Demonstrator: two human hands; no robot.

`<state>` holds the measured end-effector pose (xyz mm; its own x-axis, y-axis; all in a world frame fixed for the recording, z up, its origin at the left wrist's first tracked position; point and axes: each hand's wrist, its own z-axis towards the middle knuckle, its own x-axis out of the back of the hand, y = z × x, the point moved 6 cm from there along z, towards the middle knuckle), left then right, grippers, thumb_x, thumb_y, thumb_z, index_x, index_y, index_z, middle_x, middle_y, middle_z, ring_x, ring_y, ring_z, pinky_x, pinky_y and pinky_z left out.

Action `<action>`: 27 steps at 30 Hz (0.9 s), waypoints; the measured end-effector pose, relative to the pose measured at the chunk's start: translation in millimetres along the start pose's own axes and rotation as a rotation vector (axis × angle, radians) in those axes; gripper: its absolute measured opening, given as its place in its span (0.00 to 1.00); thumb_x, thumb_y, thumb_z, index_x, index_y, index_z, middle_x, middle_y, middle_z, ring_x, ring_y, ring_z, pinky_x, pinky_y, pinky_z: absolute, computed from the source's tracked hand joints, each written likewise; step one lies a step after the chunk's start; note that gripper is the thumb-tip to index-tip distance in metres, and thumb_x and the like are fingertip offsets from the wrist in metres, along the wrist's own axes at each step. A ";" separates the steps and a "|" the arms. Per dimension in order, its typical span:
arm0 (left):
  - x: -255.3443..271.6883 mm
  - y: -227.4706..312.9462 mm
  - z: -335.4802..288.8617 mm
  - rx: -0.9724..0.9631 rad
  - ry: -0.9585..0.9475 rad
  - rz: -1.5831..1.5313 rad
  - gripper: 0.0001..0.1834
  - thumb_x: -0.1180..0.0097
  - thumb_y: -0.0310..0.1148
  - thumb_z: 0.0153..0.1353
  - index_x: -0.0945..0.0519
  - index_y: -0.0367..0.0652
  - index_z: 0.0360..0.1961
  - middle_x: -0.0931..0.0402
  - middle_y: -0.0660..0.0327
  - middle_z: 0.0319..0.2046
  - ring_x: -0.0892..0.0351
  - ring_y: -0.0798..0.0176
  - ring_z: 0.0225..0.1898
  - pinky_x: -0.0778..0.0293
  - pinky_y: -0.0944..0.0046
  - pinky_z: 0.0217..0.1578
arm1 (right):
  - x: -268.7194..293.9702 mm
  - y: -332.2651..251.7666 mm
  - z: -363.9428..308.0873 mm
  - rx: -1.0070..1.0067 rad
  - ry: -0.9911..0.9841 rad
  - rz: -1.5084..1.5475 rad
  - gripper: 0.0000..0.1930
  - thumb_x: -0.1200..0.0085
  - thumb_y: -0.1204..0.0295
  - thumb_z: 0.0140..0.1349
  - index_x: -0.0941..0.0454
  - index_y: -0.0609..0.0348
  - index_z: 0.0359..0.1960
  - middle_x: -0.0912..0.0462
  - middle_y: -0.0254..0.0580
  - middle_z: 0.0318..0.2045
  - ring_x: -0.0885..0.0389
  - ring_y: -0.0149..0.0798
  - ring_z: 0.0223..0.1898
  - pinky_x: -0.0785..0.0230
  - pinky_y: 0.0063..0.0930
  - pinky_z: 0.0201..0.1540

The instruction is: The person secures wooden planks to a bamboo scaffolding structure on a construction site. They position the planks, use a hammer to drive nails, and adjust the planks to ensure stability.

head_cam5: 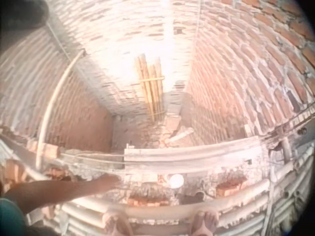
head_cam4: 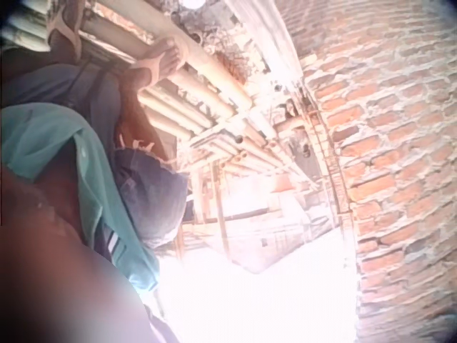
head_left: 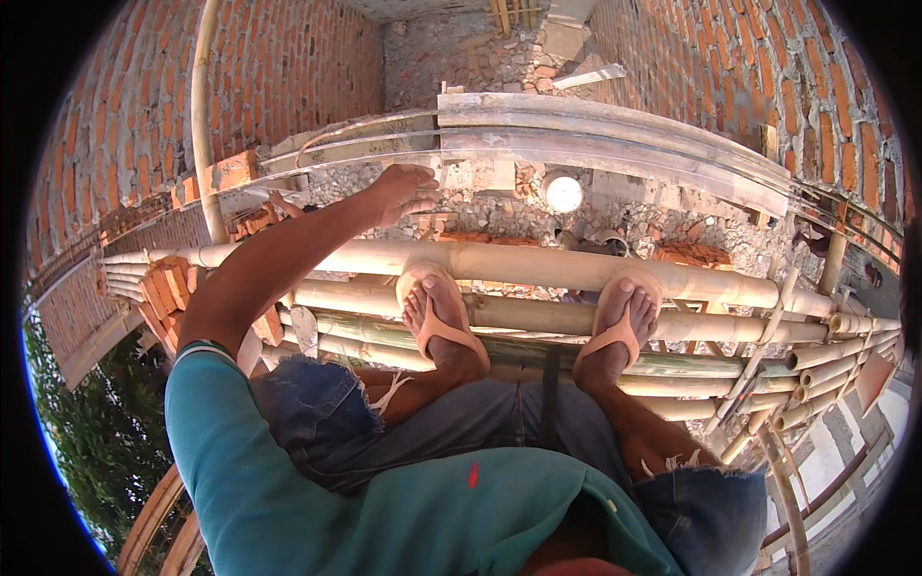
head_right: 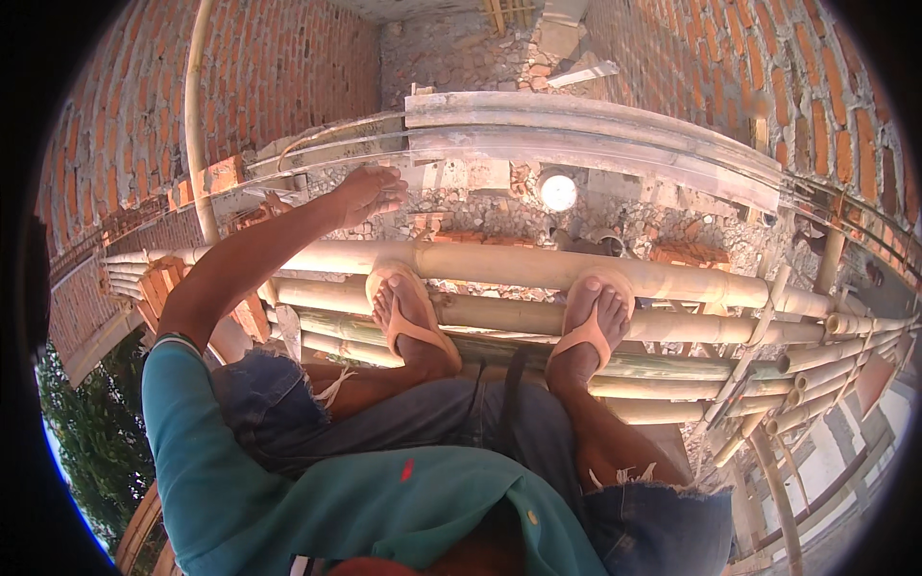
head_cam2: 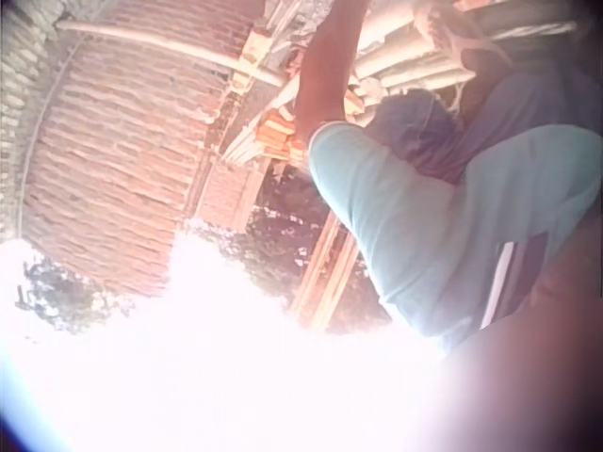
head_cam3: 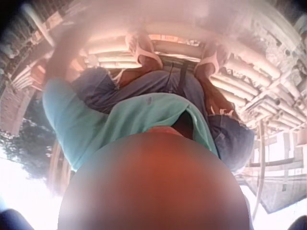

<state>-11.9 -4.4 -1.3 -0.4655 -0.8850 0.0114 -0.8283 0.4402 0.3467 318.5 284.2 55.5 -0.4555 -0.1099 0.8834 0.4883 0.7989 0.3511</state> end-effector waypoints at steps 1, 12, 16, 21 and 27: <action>-4.6 -1.4 4.7 -0.004 0.003 -0.039 0.18 0.50 0.35 0.77 0.31 0.35 0.61 0.24 0.49 0.57 0.19 0.55 0.53 0.20 0.56 0.53 | 2.1 -0.5 1.1 -0.011 0.003 0.012 0.27 0.53 0.67 0.67 0.36 0.57 0.69 0.30 0.43 0.63 0.36 0.46 0.69 0.43 0.40 0.70; -71.0 -4.0 37.6 0.039 -0.127 -0.270 0.52 0.53 0.63 0.73 0.58 0.33 0.78 0.43 0.43 0.74 0.34 0.46 0.71 0.33 0.53 0.71 | -3.1 2.8 2.9 0.051 -0.226 0.273 0.32 0.43 0.69 0.53 0.35 0.58 0.63 0.30 0.51 0.58 0.33 0.51 0.63 0.43 0.46 0.65; -81.0 -9.5 40.6 0.021 -0.147 -0.435 0.51 0.54 0.63 0.72 0.57 0.33 0.78 0.44 0.41 0.74 0.37 0.45 0.73 0.38 0.51 0.73 | 44.6 4.7 24.0 0.076 -0.161 0.314 0.20 0.47 0.70 0.60 0.30 0.55 0.56 0.24 0.43 0.50 0.26 0.44 0.56 0.35 0.39 0.59; -74.9 -22.8 52.0 0.022 -0.085 -0.575 0.48 0.56 0.62 0.74 0.52 0.30 0.76 0.46 0.41 0.75 0.40 0.45 0.75 0.40 0.50 0.74 | 47.0 142.2 134.8 -0.475 -0.064 1.820 0.25 0.52 0.63 0.73 0.40 0.56 0.67 0.26 0.48 0.58 0.24 0.46 0.59 0.28 0.43 0.60; -81.1 -28.4 89.0 -0.116 0.010 -0.933 0.41 0.50 0.61 0.72 0.38 0.39 0.71 0.35 0.49 0.72 0.35 0.44 0.72 0.38 0.41 0.72 | -114.3 187.7 278.8 -0.827 -0.088 2.543 0.31 0.55 0.55 0.79 0.46 0.59 0.75 0.33 0.52 0.66 0.31 0.53 0.66 0.33 0.56 0.69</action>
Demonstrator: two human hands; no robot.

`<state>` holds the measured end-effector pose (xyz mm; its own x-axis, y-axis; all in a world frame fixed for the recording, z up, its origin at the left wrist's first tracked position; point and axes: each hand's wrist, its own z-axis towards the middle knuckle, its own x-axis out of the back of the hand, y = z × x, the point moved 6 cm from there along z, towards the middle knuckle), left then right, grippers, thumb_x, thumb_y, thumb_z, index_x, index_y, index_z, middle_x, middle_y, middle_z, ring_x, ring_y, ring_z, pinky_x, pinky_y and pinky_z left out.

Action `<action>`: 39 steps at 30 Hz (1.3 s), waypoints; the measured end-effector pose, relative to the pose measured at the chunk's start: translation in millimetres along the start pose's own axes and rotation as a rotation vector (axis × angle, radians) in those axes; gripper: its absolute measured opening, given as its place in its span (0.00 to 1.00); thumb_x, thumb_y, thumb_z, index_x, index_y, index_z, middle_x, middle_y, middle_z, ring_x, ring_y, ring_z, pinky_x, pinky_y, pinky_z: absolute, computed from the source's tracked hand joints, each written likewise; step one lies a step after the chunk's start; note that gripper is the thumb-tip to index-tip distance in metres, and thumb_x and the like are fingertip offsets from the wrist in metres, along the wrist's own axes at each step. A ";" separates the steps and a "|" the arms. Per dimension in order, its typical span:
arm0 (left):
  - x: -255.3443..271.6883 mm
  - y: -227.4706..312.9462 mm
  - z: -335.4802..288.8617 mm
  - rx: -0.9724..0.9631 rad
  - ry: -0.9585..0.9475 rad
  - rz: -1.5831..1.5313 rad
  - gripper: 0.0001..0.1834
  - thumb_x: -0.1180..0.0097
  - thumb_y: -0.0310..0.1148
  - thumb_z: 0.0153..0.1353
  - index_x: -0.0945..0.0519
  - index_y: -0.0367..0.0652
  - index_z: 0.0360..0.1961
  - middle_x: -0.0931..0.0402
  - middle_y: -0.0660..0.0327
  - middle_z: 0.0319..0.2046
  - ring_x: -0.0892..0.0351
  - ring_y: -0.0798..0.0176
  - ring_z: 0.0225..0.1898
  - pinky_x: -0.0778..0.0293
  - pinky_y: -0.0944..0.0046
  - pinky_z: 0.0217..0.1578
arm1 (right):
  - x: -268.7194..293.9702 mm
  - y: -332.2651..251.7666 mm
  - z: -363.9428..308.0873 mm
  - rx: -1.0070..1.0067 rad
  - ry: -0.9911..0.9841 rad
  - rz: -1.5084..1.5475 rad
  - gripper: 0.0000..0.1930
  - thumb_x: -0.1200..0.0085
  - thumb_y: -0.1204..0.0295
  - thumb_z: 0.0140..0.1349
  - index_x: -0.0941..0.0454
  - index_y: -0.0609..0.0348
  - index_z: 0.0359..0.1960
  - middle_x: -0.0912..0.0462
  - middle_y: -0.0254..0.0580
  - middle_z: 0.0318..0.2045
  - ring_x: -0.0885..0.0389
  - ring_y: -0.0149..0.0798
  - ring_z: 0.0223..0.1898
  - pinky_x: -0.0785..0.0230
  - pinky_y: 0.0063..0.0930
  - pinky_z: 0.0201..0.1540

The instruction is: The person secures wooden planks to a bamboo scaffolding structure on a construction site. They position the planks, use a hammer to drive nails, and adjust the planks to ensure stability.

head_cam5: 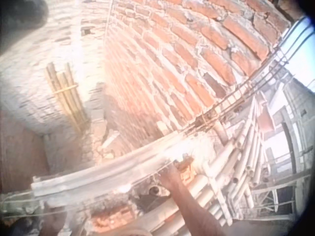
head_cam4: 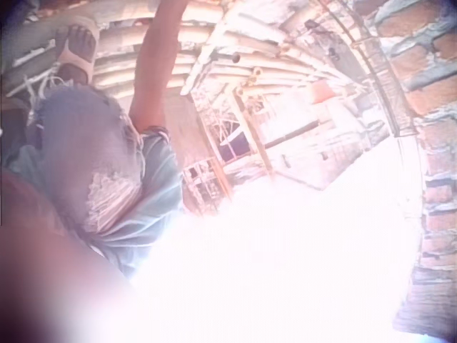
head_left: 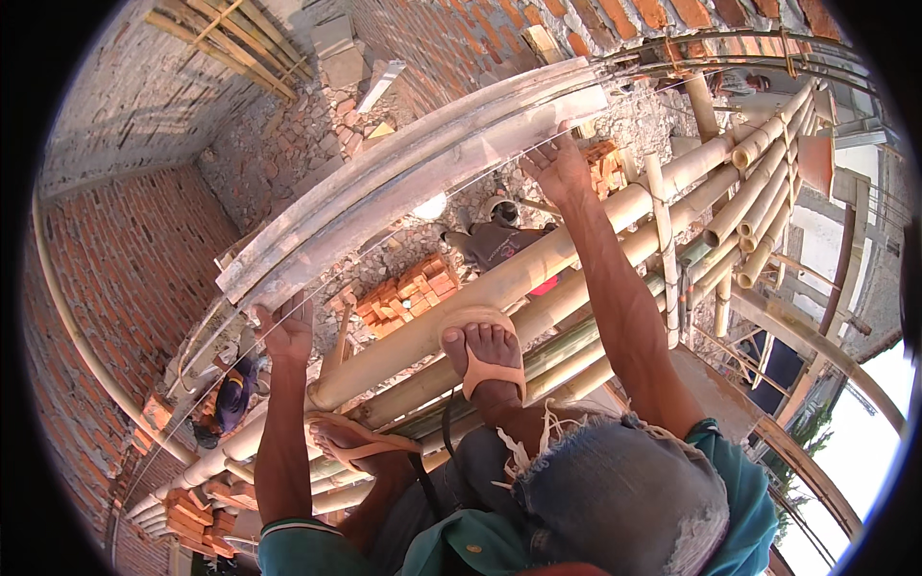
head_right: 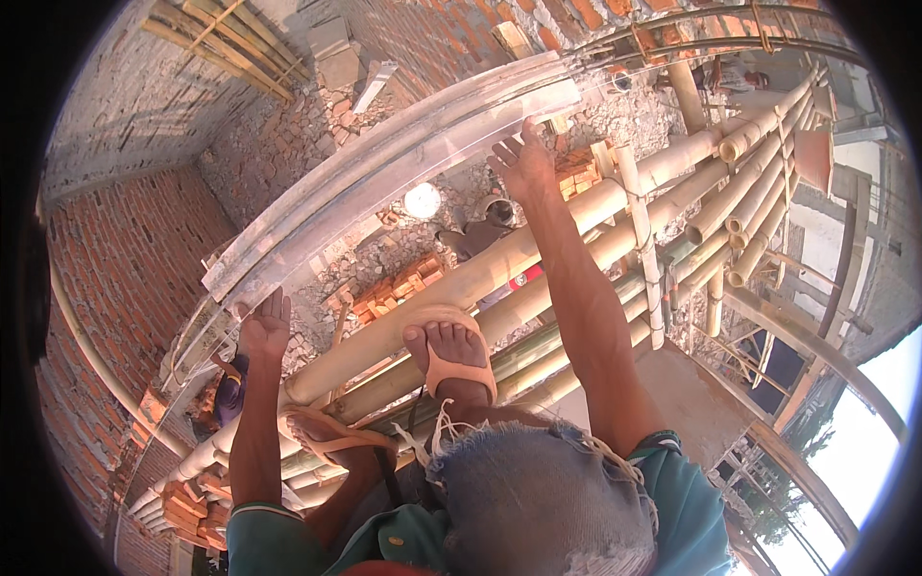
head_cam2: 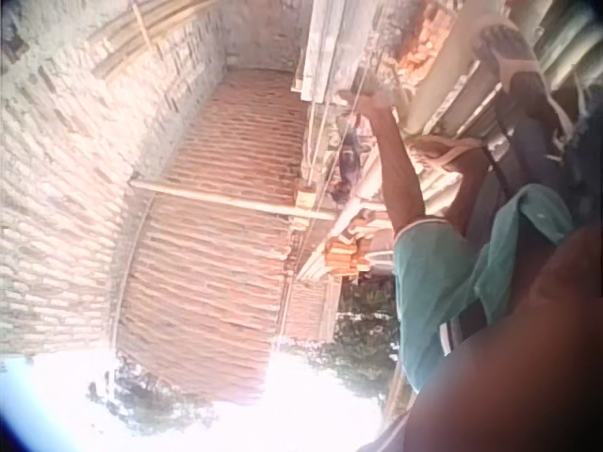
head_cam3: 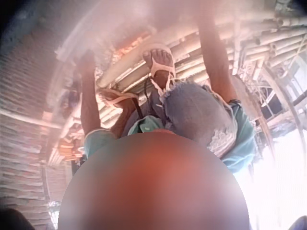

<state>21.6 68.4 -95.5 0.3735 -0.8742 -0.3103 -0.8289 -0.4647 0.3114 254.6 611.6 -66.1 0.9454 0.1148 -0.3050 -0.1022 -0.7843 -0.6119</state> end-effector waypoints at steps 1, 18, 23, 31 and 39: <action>-1.0 -7.5 5.1 0.024 0.006 -0.152 0.39 0.49 0.59 0.72 0.36 0.42 0.71 0.34 0.50 0.71 0.34 0.44 0.72 0.38 0.39 0.72 | 2.0 6.1 14.9 -0.008 -0.015 0.047 0.31 0.55 0.54 0.79 0.46 0.59 0.74 0.34 0.52 0.67 0.32 0.54 0.66 0.35 0.57 0.70; -30.3 -20.9 5.8 -0.364 0.051 -0.239 0.32 0.41 0.54 0.67 0.26 0.47 0.65 0.25 0.55 0.64 0.29 0.50 0.68 0.31 0.42 0.70 | -26.0 5.4 41.7 0.164 -0.090 0.220 0.25 0.52 0.54 0.77 0.32 0.57 0.66 0.26 0.50 0.64 0.29 0.54 0.66 0.35 0.63 0.69; -38.0 -29.7 -0.1 -0.432 -0.038 -0.240 0.36 0.44 0.61 0.68 0.30 0.49 0.68 0.28 0.55 0.65 0.32 0.47 0.69 0.35 0.40 0.70 | -34.2 -3.0 39.0 0.163 -0.157 0.166 0.24 0.51 0.56 0.76 0.30 0.57 0.65 0.26 0.48 0.65 0.32 0.54 0.69 0.40 0.63 0.73; -38.8 -34.0 2.0 -0.443 -0.020 -0.218 0.35 0.41 0.55 0.70 0.34 0.48 0.69 0.31 0.53 0.64 0.32 0.46 0.67 0.31 0.41 0.67 | -30.8 -6.9 51.3 0.222 -0.223 0.061 0.28 0.55 0.55 0.77 0.40 0.57 0.72 0.38 0.51 0.73 0.40 0.55 0.74 0.46 0.64 0.76; -40.9 -35.0 0.1 -0.447 0.042 -0.228 0.39 0.41 0.53 0.71 0.39 0.43 0.72 0.33 0.53 0.65 0.34 0.44 0.68 0.33 0.40 0.67 | -32.5 -7.7 47.0 0.236 -0.167 0.014 0.28 0.60 0.55 0.79 0.41 0.59 0.72 0.39 0.54 0.73 0.42 0.58 0.75 0.47 0.65 0.76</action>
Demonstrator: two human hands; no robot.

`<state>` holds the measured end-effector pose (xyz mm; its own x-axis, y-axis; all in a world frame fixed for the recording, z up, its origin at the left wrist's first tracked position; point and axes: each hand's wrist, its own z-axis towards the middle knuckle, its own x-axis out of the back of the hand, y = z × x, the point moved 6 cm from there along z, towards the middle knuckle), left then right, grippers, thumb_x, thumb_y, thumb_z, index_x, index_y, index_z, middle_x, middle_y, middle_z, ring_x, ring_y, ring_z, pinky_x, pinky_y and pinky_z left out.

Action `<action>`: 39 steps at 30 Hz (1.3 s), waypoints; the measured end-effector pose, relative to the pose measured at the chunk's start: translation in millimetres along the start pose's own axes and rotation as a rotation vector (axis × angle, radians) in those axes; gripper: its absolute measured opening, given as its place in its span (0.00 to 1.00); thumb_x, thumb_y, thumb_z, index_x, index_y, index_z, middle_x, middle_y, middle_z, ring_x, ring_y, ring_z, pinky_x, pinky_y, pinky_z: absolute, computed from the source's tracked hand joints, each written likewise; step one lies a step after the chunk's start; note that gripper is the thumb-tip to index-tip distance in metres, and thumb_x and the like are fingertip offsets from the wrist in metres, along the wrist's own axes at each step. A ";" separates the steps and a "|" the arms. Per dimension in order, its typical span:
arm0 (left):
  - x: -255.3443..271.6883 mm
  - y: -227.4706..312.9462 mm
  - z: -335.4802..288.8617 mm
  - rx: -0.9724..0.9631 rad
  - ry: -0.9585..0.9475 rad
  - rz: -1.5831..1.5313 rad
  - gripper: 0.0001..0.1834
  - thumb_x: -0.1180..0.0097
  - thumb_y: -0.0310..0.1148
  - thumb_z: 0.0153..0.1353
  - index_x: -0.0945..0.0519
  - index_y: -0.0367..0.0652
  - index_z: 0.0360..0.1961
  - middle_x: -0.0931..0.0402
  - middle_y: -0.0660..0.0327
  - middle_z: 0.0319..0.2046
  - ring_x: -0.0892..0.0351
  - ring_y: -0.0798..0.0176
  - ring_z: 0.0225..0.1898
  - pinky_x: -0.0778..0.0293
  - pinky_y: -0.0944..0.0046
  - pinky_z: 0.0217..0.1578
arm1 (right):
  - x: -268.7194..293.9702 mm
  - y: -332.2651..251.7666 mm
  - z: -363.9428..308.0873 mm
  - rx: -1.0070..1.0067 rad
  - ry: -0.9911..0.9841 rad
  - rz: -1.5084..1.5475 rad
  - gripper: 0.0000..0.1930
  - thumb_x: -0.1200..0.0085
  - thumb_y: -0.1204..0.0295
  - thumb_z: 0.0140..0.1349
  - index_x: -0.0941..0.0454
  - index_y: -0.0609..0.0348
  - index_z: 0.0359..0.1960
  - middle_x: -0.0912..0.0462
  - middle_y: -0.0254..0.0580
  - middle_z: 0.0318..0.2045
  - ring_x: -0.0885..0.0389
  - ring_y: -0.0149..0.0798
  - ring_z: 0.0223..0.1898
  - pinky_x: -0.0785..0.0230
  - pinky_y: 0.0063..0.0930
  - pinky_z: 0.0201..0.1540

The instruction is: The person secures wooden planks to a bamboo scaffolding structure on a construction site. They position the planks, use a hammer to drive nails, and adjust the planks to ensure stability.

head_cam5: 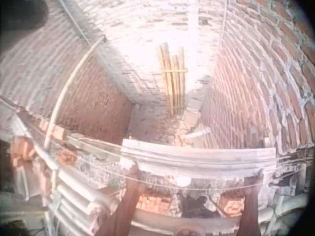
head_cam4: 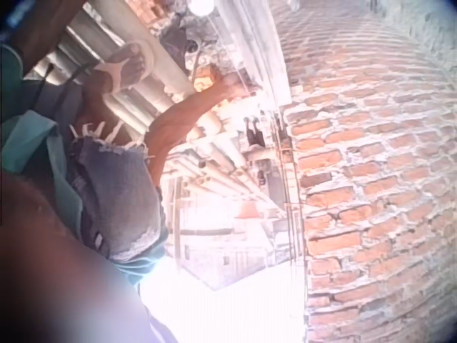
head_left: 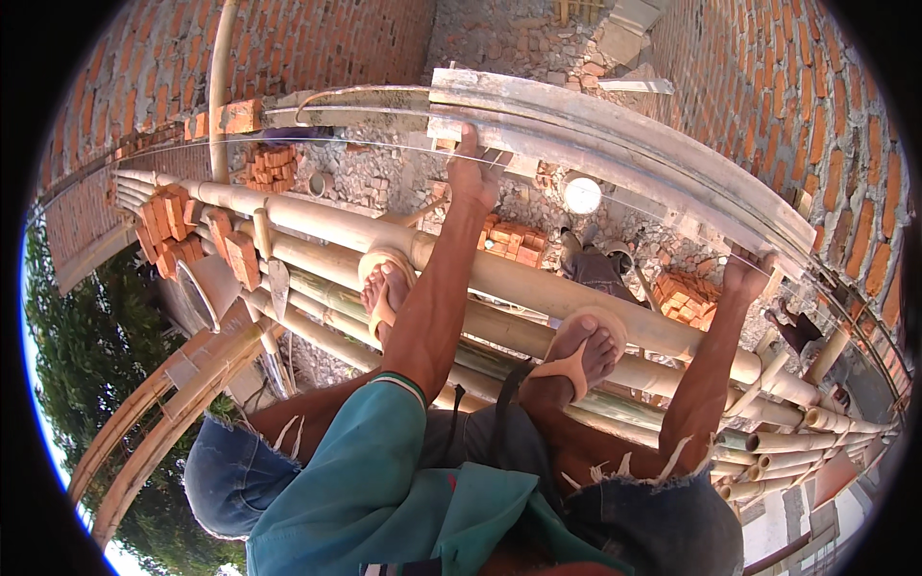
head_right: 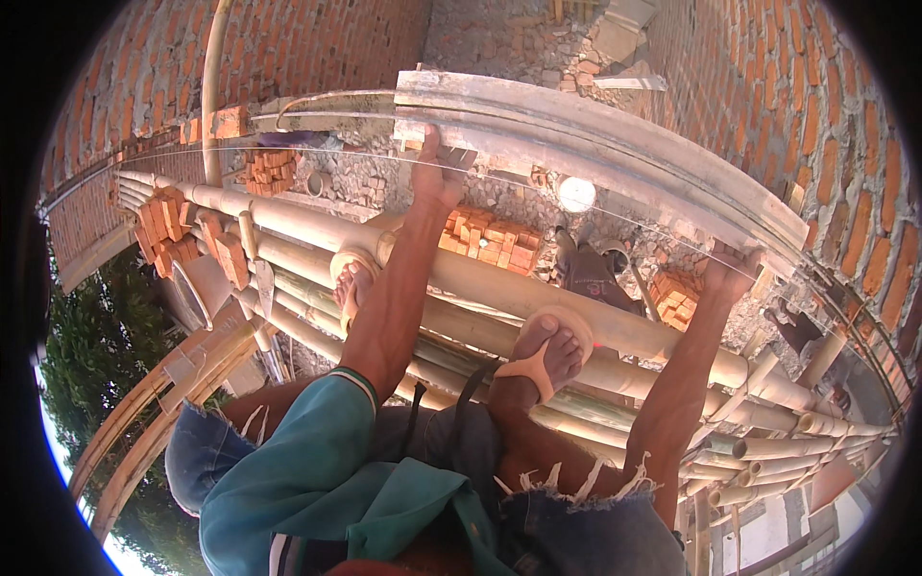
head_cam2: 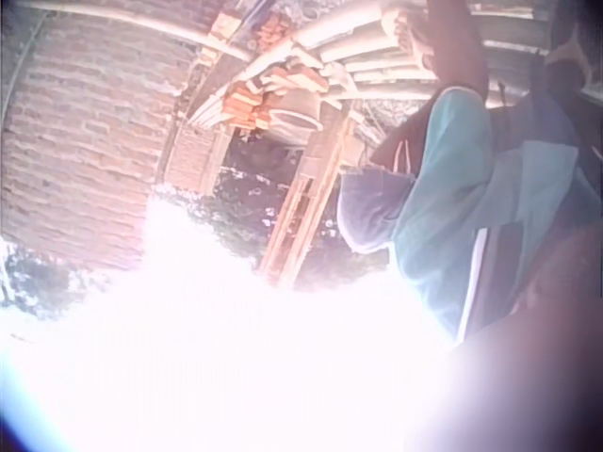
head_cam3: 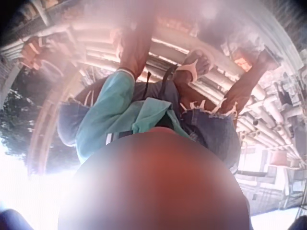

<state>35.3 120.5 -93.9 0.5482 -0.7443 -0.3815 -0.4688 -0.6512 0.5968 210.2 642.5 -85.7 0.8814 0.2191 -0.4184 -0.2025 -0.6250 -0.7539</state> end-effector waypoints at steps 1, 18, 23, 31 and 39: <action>-0.9 0.4 -0.7 -0.010 -0.015 -0.002 0.39 0.41 0.53 0.71 0.39 0.43 0.72 0.34 0.53 0.65 0.34 0.44 0.68 0.34 0.40 0.68 | -2.7 0.0 -0.9 -0.004 -0.025 -0.018 0.28 0.59 0.54 0.79 0.41 0.59 0.72 0.38 0.54 0.73 0.42 0.57 0.75 0.47 0.65 0.76; 10.7 28.2 -31.6 -0.233 0.270 0.303 0.22 0.43 0.47 0.74 0.27 0.38 0.54 0.23 0.54 0.43 0.20 0.60 0.36 0.15 0.53 0.36 | -5.5 -1.1 -7.2 -0.094 -0.008 -0.017 0.28 0.55 0.52 0.77 0.36 0.58 0.70 0.33 0.55 0.71 0.37 0.59 0.73 0.44 0.64 0.76; 29.2 98.6 -26.2 -0.598 0.352 0.438 0.14 0.41 0.42 0.73 0.26 0.42 0.41 0.22 0.61 0.31 0.23 0.70 0.26 0.22 0.66 0.20 | -5.3 1.2 -9.0 -0.078 0.067 -0.071 0.26 0.54 0.54 0.77 0.33 0.60 0.66 0.32 0.56 0.69 0.36 0.59 0.72 0.42 0.65 0.75; 65.0 177.4 50.2 -0.487 0.624 0.732 0.24 0.33 0.48 0.65 0.20 0.34 0.31 0.24 0.58 0.22 0.27 0.65 0.19 0.31 0.59 0.18 | -20.2 1.9 -17.0 -0.085 0.045 -0.074 0.27 0.60 0.57 0.80 0.39 0.62 0.71 0.34 0.57 0.70 0.37 0.58 0.72 0.42 0.63 0.76; 51.6 199.5 54.9 -0.453 0.733 1.217 0.29 0.38 0.51 0.62 0.14 0.26 0.37 0.15 0.35 0.41 0.14 0.38 0.47 0.23 0.45 0.51 | -15.2 1.4 -13.8 -0.066 0.010 -0.034 0.25 0.57 0.58 0.79 0.38 0.61 0.69 0.34 0.56 0.70 0.37 0.58 0.72 0.42 0.63 0.76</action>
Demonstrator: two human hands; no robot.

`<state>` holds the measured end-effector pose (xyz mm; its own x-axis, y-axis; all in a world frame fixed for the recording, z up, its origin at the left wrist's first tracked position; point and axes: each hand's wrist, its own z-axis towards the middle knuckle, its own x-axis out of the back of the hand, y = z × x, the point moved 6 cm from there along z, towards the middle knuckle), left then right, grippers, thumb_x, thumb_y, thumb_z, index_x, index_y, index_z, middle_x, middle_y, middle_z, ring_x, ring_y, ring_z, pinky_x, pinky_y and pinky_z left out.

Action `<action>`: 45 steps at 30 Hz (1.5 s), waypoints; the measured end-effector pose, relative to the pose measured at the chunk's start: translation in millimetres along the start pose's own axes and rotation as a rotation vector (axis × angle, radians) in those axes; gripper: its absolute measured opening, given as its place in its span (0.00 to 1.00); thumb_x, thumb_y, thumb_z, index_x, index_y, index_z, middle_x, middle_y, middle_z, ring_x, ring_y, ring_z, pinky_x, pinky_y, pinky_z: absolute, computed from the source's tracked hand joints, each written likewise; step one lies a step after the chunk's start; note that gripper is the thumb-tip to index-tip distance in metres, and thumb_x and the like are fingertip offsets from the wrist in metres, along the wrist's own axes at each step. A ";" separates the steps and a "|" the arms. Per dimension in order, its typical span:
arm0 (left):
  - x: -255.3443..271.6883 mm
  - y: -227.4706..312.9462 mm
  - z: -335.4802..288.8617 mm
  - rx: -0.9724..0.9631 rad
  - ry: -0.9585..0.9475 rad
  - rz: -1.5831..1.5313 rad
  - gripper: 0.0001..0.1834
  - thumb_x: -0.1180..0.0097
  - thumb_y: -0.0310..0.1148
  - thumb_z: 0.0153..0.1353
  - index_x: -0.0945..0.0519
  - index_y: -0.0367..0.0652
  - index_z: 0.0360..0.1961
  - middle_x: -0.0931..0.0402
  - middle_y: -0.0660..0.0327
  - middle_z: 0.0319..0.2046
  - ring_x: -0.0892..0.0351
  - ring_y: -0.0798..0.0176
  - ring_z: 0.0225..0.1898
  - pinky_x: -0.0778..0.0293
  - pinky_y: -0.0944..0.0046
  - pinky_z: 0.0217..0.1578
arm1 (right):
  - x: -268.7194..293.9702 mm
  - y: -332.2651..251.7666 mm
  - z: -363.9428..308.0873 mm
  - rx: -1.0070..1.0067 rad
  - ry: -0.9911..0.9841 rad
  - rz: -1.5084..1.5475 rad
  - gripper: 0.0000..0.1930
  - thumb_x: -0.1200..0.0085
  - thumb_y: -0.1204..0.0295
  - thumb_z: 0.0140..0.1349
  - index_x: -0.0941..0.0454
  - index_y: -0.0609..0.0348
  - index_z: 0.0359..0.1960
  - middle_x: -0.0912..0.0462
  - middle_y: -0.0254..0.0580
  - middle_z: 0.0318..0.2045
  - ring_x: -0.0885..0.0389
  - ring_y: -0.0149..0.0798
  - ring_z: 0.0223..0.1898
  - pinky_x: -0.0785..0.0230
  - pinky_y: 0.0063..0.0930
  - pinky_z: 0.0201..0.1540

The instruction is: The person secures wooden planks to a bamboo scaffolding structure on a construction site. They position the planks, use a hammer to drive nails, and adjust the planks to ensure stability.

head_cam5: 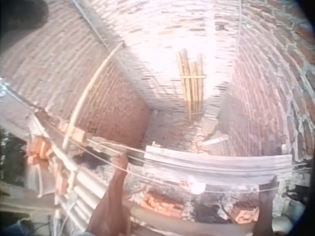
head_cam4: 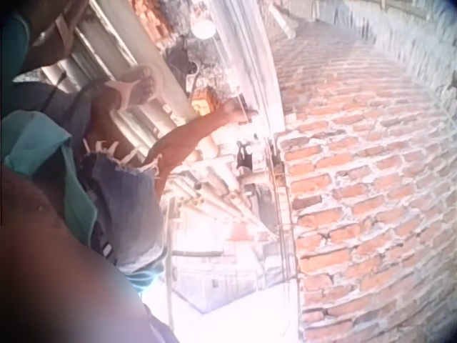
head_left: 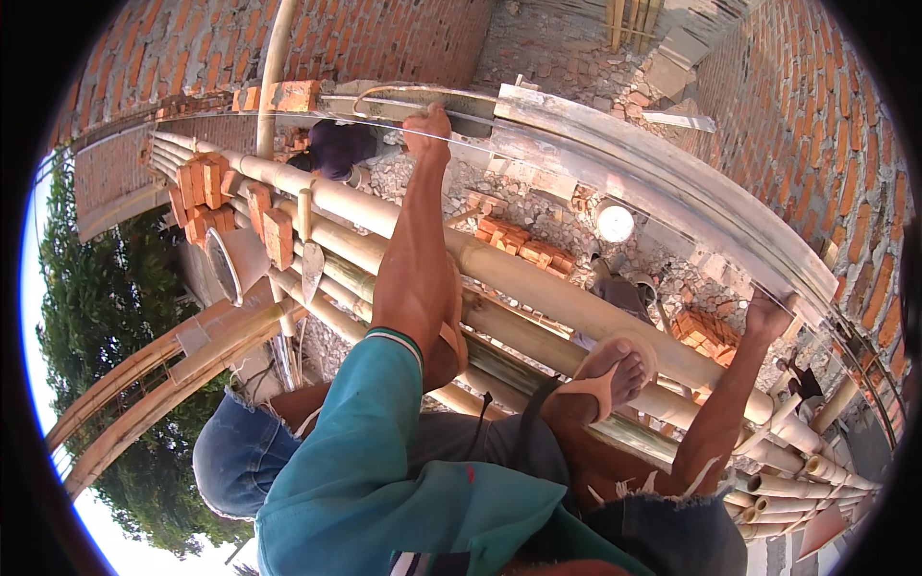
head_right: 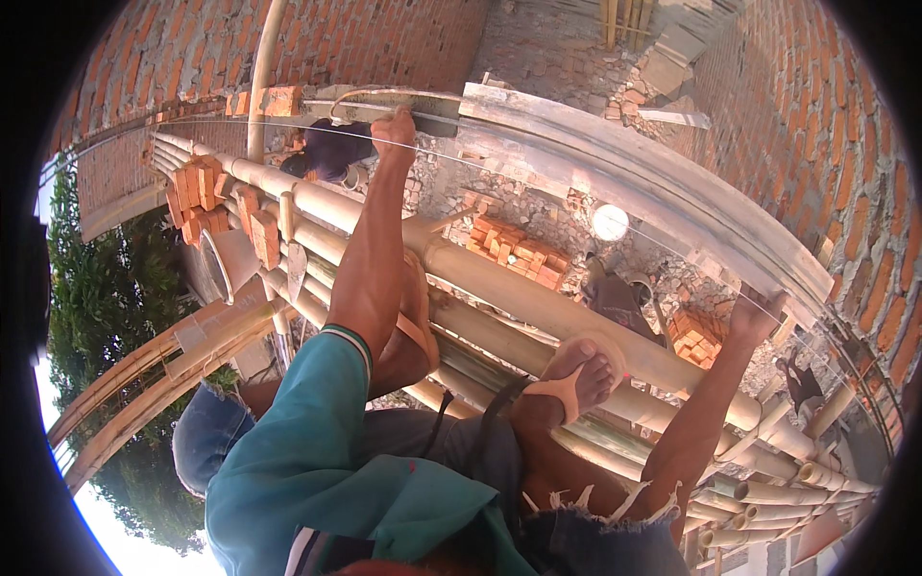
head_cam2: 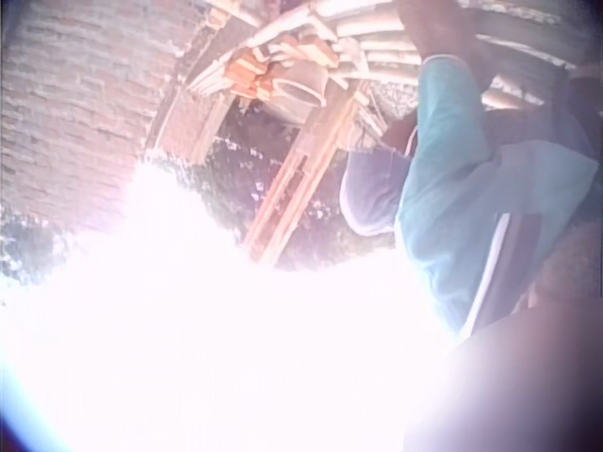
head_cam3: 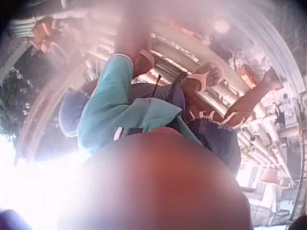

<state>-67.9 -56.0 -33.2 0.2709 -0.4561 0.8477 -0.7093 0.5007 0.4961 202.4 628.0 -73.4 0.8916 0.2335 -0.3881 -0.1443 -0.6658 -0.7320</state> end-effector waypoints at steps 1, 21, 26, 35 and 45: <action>0.0 -1.2 -0.2 0.019 -0.004 -0.018 0.28 0.38 0.51 0.61 0.13 0.28 0.39 0.16 0.35 0.42 0.14 0.37 0.48 0.22 0.45 0.52 | 1.3 0.1 1.6 -0.003 -0.004 0.008 0.25 0.56 0.58 0.79 0.37 0.61 0.69 0.34 0.55 0.69 0.36 0.57 0.72 0.42 0.63 0.76; -13.0 -15.5 0.4 0.096 -0.239 -0.647 0.20 0.40 0.45 0.68 0.23 0.39 0.26 0.28 0.63 0.21 0.31 0.66 0.17 0.17 0.52 0.21 | 14.9 12.8 10.1 -0.053 0.070 0.147 0.26 0.52 0.51 0.76 0.29 0.55 0.65 0.28 0.50 0.65 0.30 0.54 0.67 0.37 0.60 0.71; 7.7 65.7 -89.5 -0.899 -0.129 -0.121 0.37 0.30 0.53 0.59 0.24 0.37 0.60 0.24 0.46 0.57 0.23 0.44 0.56 0.26 0.36 0.60 | 9.4 8.4 6.6 -0.001 0.080 0.190 0.27 0.47 0.50 0.74 0.30 0.56 0.64 0.25 0.48 0.60 0.26 0.53 0.63 0.31 0.58 0.66; -56.4 113.3 -181.4 -1.494 -0.568 0.655 0.67 0.19 0.48 0.36 0.44 0.63 0.79 0.55 0.54 0.80 0.62 0.43 0.81 0.63 0.34 0.77 | 5.6 3.8 5.0 0.025 0.044 0.172 0.25 0.51 0.56 0.77 0.35 0.59 0.65 0.25 0.48 0.58 0.24 0.51 0.59 0.28 0.61 0.62; -57.5 110.8 -180.5 -1.512 -0.575 0.666 0.70 0.19 0.55 0.34 0.47 0.63 0.80 0.52 0.52 0.79 0.59 0.43 0.80 0.63 0.35 0.77 | 3.7 2.9 6.4 0.022 0.043 0.179 0.17 0.52 0.59 0.78 0.31 0.57 0.58 0.23 0.45 0.54 0.22 0.49 0.56 0.27 0.58 0.60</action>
<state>-44.7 158.4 7.0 -0.2713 0.0823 0.9590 0.6740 0.7275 0.1282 202.5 631.4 -80.6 0.8681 0.0824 -0.4894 -0.3112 -0.6779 -0.6660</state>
